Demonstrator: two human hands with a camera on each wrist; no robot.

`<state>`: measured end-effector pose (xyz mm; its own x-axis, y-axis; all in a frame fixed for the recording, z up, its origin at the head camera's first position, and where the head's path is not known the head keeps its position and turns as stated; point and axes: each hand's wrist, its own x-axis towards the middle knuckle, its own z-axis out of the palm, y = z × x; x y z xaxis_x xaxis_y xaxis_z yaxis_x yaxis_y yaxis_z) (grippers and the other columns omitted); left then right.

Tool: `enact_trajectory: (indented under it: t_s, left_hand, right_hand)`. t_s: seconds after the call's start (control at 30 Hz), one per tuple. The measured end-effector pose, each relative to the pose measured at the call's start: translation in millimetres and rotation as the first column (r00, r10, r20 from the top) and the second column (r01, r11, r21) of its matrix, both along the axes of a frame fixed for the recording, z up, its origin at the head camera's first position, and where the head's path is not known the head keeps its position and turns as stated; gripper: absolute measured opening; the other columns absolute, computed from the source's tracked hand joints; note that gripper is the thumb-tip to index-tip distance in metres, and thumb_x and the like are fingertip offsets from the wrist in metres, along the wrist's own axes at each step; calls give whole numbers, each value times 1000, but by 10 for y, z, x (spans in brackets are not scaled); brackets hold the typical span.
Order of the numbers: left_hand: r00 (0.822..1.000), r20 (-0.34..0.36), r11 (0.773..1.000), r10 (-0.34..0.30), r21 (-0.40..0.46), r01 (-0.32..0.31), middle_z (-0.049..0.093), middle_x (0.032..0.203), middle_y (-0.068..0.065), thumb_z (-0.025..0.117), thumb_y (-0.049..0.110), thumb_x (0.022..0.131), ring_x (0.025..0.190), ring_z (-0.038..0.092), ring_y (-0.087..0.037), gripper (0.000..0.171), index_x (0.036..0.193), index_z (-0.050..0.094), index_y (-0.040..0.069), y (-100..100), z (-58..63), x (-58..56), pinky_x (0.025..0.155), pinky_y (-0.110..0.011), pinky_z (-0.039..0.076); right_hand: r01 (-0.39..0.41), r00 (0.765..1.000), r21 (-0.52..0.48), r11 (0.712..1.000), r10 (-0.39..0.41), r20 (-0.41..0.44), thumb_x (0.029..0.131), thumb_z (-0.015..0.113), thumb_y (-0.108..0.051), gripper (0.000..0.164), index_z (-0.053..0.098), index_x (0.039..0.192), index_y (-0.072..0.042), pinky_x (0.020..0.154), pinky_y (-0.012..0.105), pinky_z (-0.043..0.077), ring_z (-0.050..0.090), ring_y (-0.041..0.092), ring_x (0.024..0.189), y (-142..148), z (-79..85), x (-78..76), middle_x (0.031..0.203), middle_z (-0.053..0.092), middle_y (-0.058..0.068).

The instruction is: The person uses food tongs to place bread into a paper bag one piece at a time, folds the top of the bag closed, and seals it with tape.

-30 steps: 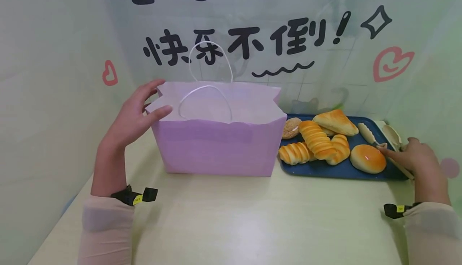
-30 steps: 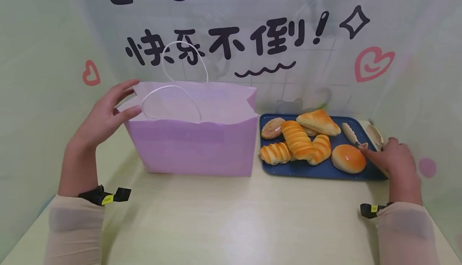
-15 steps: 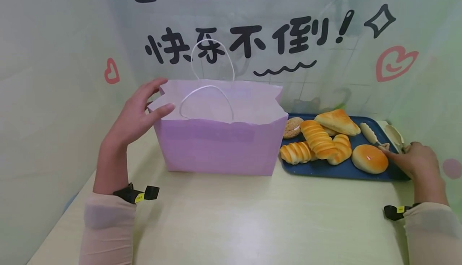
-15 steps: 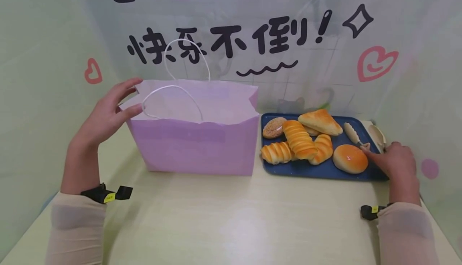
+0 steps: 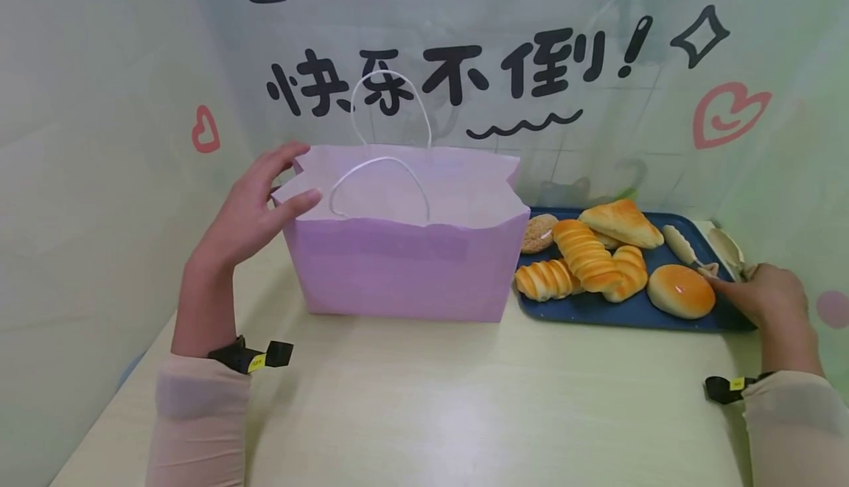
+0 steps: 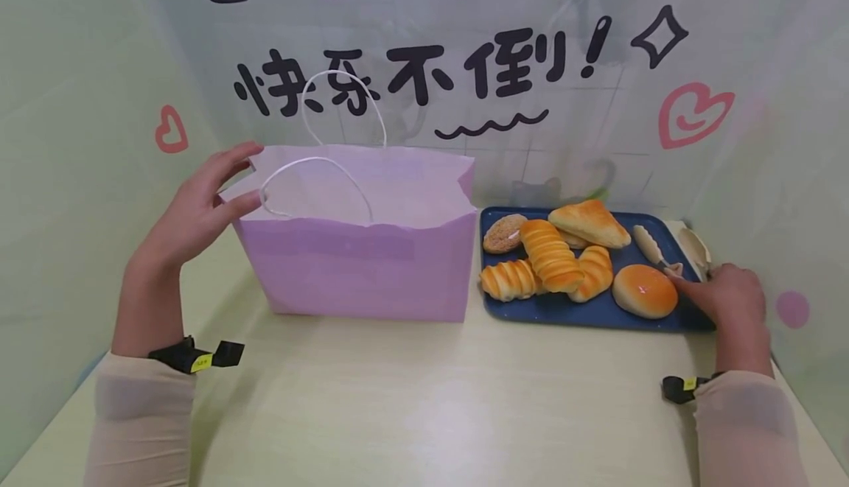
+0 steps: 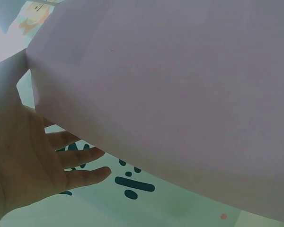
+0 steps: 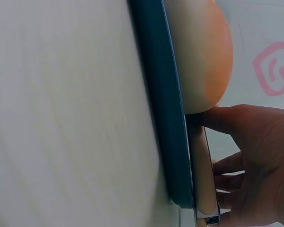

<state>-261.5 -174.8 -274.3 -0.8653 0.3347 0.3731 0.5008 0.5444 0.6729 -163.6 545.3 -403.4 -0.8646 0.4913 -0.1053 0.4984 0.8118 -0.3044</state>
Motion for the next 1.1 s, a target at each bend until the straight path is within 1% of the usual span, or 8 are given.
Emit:
enact_trajectory:
  t_s: [0.23, 0.4, 0.6, 0.63, 0.77, 0.87, 0.93, 1.1]
  left_hand:
    - [1000, -6, 1000, 4, -10, -4, 30, 171, -8, 69, 45, 98, 157, 26, -31, 75, 163, 42, 17, -9, 9, 23, 114, -73, 36]
    - [1000, 3, 1000, 8, -16, -8, 26, 173, -8, 68, 46, 99, 160, 21, -30, 76, 163, 41, 17, -8, 14, 20, 115, -73, 34]
    - [1000, 5, 999, 16, -28, -16, 26, 174, -7, 68, 46, 98, 160, 20, -29, 75, 163, 43, 17, -5, 18, 26, 115, -72, 35]
    - [1000, 5, 1000, 16, -27, -16, 26, 174, -7, 68, 46, 98, 160, 20, -29, 75, 163, 43, 17, -4, 19, 27, 115, -72, 35]
    - [1000, -1, 999, 15, -30, -15, 26, 173, -7, 68, 46, 98, 160, 21, -28, 74, 162, 44, 17, -7, 16, 31, 115, -72, 35]
    - [1000, -1, 999, 15, -31, -15, 26, 173, -7, 68, 46, 98, 160, 21, -28, 74, 162, 44, 16, -12, 14, 30, 115, -72, 36]
    - [1000, -3, 999, 16, -32, -16, 27, 173, -6, 68, 45, 98, 160, 21, -28, 74, 162, 44, 17, -16, 14, 31, 115, -72, 36]
    - [1000, -3, 999, 15, -34, -15, 28, 173, -7, 68, 45, 99, 160, 22, -29, 74, 162, 44, 17, -11, 22, 28, 114, -72, 37]
  right_hand:
    - [74, 997, -53, 996, -72, 40, 93, 61, -74, 85, 51, 96, 10, 59, 40, 42, 49, 39, 82, -30, 59, 2, 83, 46, 20]
    - [49, 998, -8, 999, -49, -25, 92, 62, -74, 88, 52, 93, 13, 57, 39, 42, 49, 39, 76, -50, 158, 19, 78, 47, 20]
    - [86, 991, -28, 996, -88, -104, 90, 60, -80, 82, 39, 84, -1, 56, 39, 34, 43, 30, 66, -143, 303, 49, 70, 34, 7]
    - [86, 989, -35, 996, -89, -120, 90, 60, -78, 82, 39, 86, 0, 57, 40, 34, 43, 31, 68, -162, 333, 50, 71, 35, 9]
    - [28, 979, -30, 999, -34, -201, 97, 61, -67, 87, 46, 113, 17, 68, 57, 49, 48, 48, 88, -253, 447, 42, 97, 48, 34]
    - [-13, 972, -15, 1000, 9, -235, 99, 62, -62, 91, 42, 136, 18, 82, 68, 48, 45, 56, 106, -353, 544, 38, 124, 45, 44]
    - [-41, 967, -8, 999, 38, -250, 98, 65, -61, 91, 42, 139, 17, 80, 66, 49, 44, 56, 107, -425, 602, 32, 123, 47, 42]
    - [-137, 956, 36, 990, 142, -255, 95, 71, -60, 82, 49, 130, 10, 64, 47, 47, 49, 47, 93, -564, 699, 8, 100, 56, 32]
